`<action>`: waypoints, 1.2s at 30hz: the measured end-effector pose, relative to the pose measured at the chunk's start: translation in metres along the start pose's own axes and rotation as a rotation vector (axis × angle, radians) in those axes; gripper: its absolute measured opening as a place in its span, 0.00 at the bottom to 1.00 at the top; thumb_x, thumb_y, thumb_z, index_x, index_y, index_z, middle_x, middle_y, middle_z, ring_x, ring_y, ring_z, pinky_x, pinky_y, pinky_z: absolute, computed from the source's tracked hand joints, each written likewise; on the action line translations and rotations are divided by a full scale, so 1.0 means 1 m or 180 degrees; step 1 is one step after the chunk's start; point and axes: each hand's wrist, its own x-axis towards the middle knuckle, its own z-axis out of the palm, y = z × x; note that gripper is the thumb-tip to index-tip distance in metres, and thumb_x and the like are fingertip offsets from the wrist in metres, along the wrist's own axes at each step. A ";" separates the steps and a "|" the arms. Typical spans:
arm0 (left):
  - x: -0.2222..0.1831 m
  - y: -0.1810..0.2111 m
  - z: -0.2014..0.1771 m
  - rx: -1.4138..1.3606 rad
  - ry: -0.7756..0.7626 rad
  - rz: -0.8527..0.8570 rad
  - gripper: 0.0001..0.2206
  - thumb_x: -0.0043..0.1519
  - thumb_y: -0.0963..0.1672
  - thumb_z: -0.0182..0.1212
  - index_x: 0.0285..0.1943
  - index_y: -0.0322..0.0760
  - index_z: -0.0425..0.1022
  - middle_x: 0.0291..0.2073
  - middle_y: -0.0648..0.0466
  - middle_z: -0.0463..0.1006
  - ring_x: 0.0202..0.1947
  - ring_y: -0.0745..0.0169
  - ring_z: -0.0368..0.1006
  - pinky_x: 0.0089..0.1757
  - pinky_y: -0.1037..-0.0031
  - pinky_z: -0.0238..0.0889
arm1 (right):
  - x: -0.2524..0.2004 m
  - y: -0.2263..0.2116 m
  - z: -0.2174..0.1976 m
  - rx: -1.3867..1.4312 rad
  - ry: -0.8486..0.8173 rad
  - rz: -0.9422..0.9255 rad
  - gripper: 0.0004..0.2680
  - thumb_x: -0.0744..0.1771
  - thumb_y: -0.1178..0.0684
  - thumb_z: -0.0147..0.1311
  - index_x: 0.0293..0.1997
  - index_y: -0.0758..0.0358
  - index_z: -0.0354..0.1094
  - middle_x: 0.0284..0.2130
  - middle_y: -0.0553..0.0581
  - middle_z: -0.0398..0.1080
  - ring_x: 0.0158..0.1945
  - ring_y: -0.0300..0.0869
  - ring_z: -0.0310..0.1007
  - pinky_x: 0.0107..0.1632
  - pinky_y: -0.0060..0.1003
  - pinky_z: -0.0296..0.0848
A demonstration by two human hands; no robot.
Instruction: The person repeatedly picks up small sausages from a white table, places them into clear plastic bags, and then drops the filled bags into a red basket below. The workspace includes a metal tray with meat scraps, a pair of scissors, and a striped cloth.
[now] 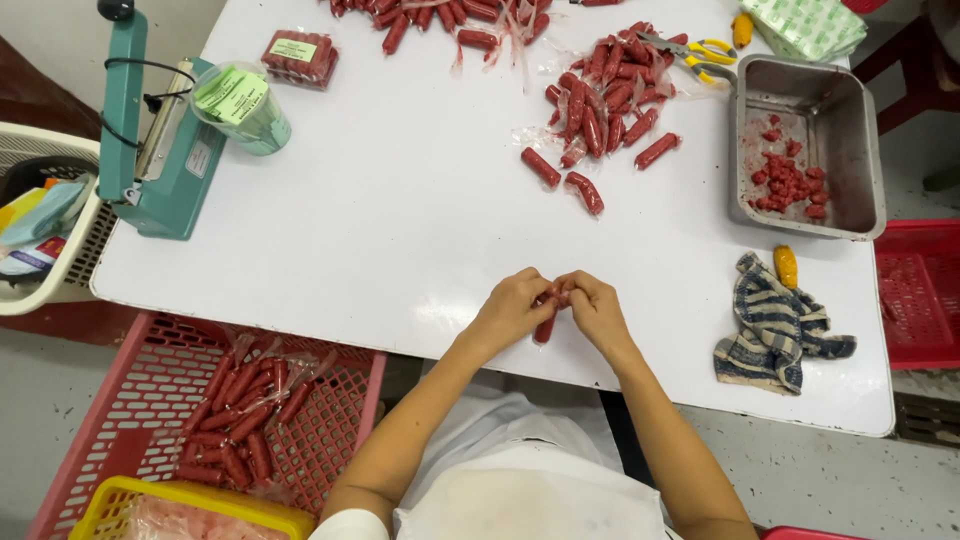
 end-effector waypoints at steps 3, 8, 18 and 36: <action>-0.002 -0.005 -0.002 0.0492 0.0396 0.0404 0.05 0.62 0.42 0.62 0.41 0.33 0.77 0.28 0.53 0.71 0.29 0.59 0.76 0.32 0.75 0.73 | -0.010 -0.029 0.005 0.0294 -0.0066 0.0066 0.11 0.63 0.68 0.44 0.43 0.66 0.72 0.35 0.64 0.77 0.39 0.47 0.80 0.43 0.41 0.79; -0.015 -0.013 0.008 0.0491 0.0655 0.0464 0.03 0.63 0.40 0.56 0.37 0.37 0.68 0.26 0.55 0.66 0.29 0.60 0.73 0.32 0.75 0.71 | -0.013 -0.038 0.009 0.0346 -0.0286 -0.0076 0.09 0.66 0.67 0.50 0.50 0.67 0.67 0.38 0.66 0.75 0.42 0.49 0.77 0.43 0.43 0.81; -0.012 -0.009 0.028 -0.0840 0.1011 -0.0100 0.04 0.63 0.36 0.60 0.42 0.36 0.72 0.35 0.48 0.81 0.40 0.52 0.81 0.45 0.68 0.76 | -0.010 -0.019 -0.009 0.0573 -0.0443 -0.0270 0.04 0.69 0.63 0.50 0.48 0.71 0.67 0.30 0.63 0.72 0.33 0.46 0.77 0.37 0.41 0.84; 0.000 0.010 0.041 -0.0219 0.0677 0.0444 0.08 0.59 0.44 0.67 0.34 0.40 0.70 0.29 0.54 0.74 0.30 0.55 0.78 0.33 0.70 0.75 | -0.015 -0.009 0.016 0.2076 0.0958 0.0823 0.04 0.66 0.57 0.51 0.32 0.61 0.67 0.17 0.53 0.62 0.21 0.36 0.62 0.21 0.28 0.60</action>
